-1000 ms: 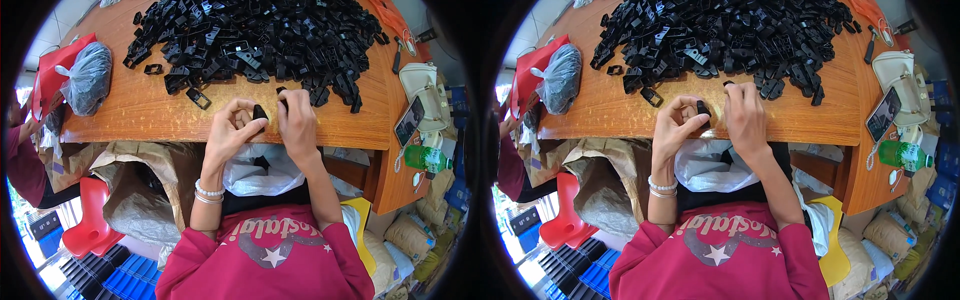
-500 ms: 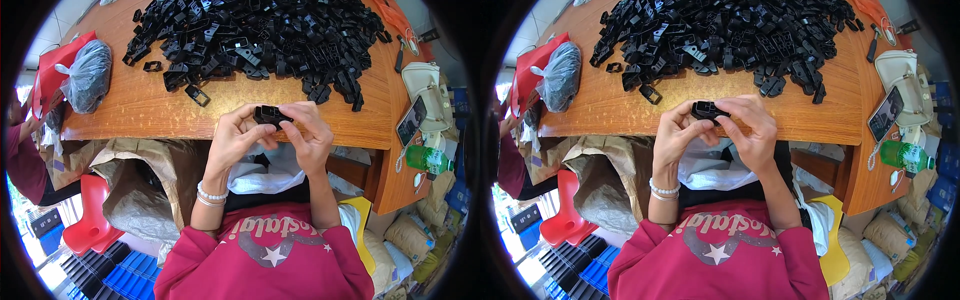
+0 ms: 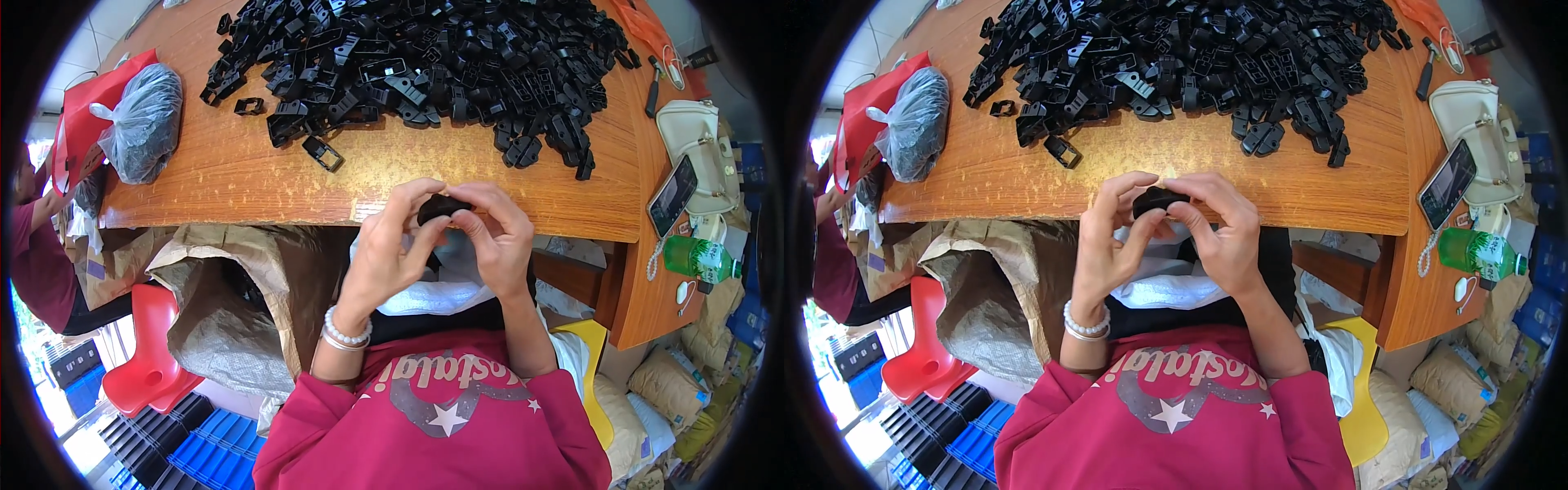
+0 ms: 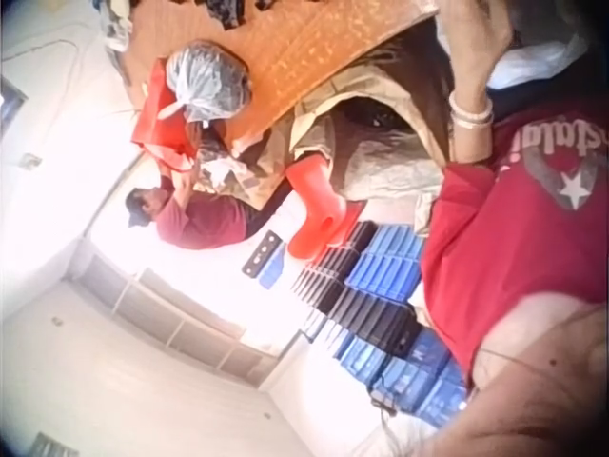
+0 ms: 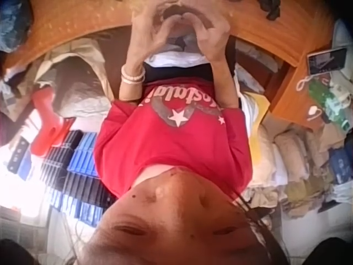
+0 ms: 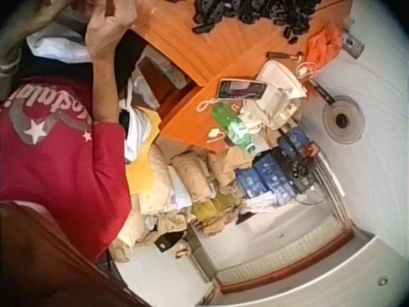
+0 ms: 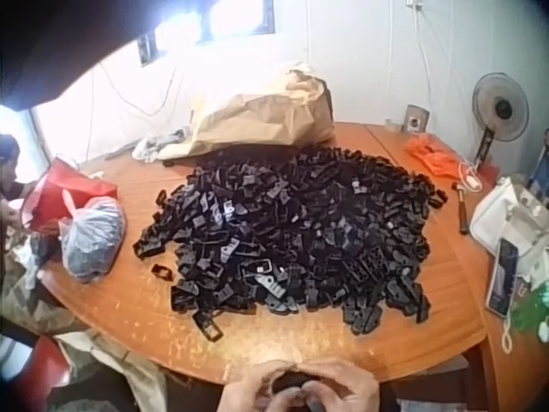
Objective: Assembling two black plastic components by snapping them together and placing them in a collection bag.
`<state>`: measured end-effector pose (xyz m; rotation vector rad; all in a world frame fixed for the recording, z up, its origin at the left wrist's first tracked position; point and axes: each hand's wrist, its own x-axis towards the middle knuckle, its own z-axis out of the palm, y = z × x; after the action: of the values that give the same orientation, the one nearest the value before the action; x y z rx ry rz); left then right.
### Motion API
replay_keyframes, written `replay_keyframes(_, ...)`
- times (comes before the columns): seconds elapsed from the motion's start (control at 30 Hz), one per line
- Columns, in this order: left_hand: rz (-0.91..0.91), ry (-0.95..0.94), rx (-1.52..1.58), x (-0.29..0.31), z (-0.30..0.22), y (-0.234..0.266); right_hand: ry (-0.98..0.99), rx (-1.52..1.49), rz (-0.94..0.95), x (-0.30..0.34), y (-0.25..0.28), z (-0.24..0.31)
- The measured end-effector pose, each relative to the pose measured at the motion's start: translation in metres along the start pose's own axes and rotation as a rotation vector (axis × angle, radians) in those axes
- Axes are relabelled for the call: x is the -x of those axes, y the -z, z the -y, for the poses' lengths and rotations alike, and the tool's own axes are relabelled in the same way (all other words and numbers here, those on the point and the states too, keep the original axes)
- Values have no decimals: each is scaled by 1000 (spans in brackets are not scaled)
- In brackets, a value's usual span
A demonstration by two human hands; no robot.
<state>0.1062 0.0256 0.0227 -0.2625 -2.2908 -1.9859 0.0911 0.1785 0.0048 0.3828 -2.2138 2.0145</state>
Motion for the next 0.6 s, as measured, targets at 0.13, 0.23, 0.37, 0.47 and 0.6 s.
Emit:
replay_keyframes(0.13, -391, -262, -663, -13, 22, 48, -34, 106, 345, 0, 21, 10)
replay_keyframes(0.23, -429, -80, -1003, -22, 33, 75, 123, 416, 62, -5, 38, 1)
replay_keyframes(0.37, -303, -100, -972, -27, 38, 65, 231, 1008, -223, -32, 67, -20)
replay_keyframes(0.47, -204, -253, -934, -25, 36, 58, 208, 1119, -171, -28, 69, -26)
replay_keyframes(0.6, -276, 99, -434, -13, 26, 35, 217, 947, -162, -18, 62, -24)
